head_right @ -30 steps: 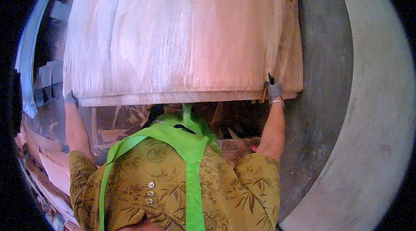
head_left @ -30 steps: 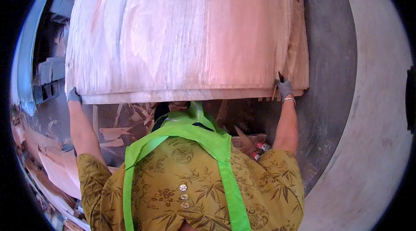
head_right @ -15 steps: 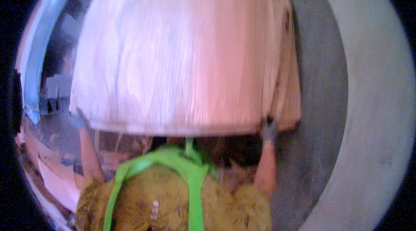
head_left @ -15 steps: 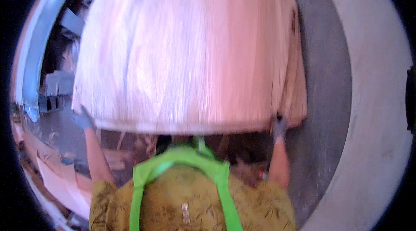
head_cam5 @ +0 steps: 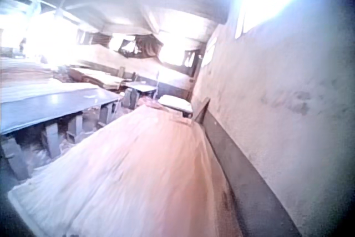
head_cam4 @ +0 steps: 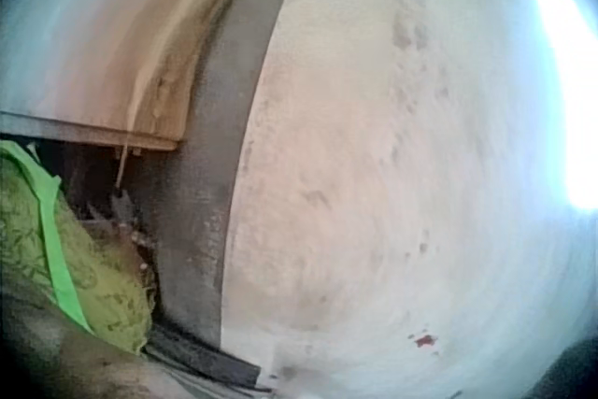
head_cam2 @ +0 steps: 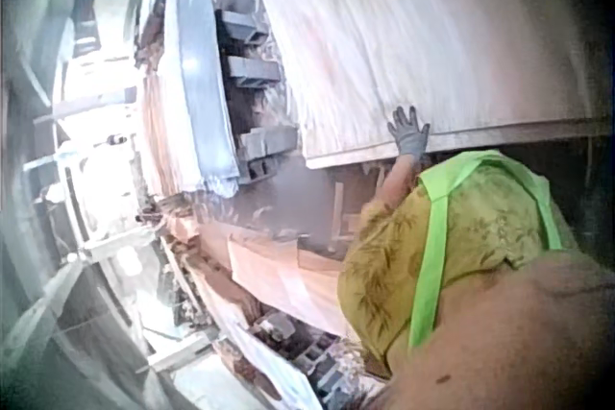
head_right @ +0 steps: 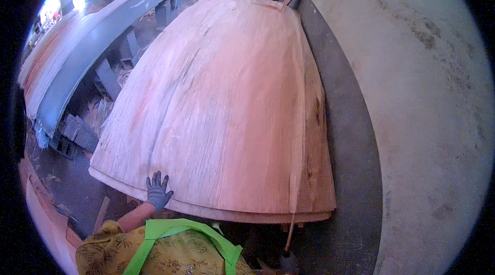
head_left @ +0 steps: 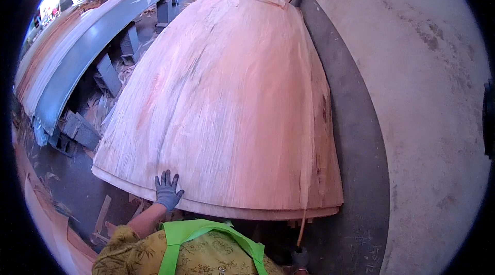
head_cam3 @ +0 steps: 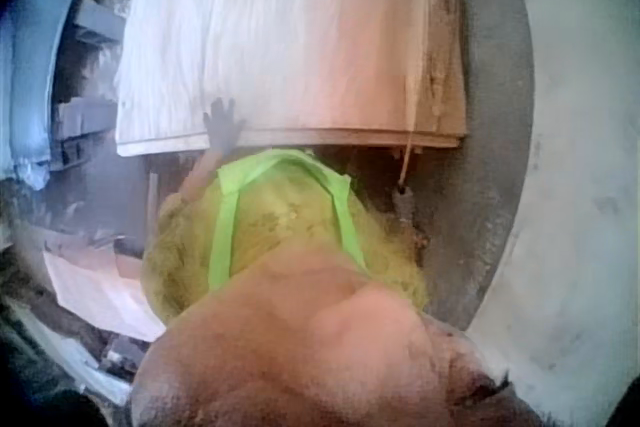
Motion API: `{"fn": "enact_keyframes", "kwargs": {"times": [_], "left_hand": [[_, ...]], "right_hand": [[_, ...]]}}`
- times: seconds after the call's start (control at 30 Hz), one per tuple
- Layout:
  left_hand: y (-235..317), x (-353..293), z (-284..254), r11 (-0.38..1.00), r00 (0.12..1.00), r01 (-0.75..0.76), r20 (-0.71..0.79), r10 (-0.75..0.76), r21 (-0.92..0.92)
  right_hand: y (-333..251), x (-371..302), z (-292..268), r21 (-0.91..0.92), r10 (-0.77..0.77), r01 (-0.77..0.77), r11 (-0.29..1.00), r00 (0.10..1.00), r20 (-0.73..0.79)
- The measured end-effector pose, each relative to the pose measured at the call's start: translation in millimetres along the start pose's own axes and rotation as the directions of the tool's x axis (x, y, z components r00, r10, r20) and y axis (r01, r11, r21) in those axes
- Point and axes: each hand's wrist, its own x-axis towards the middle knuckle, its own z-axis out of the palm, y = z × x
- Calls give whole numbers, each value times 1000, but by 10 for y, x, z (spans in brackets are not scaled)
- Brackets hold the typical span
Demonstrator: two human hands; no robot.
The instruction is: The person prepares large wood veneer sheets by smoothing them by hand, using a small tool to trim or mark the surface, and stacking the sheets onto a large pile in a warehouse.
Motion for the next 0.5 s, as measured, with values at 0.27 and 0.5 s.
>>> {"fn": "enact_keyframes", "kwargs": {"times": [0.27,0.5], "left_hand": [[34,-49,-70,999,997,25,71,-27,25],[45,-74,-34,997,995,45,82,-50,61]], "right_hand": [[105,346,227,477,-7,192,858,932,-363],[1153,7,-316,448,223,49,893,817,-533]]}}
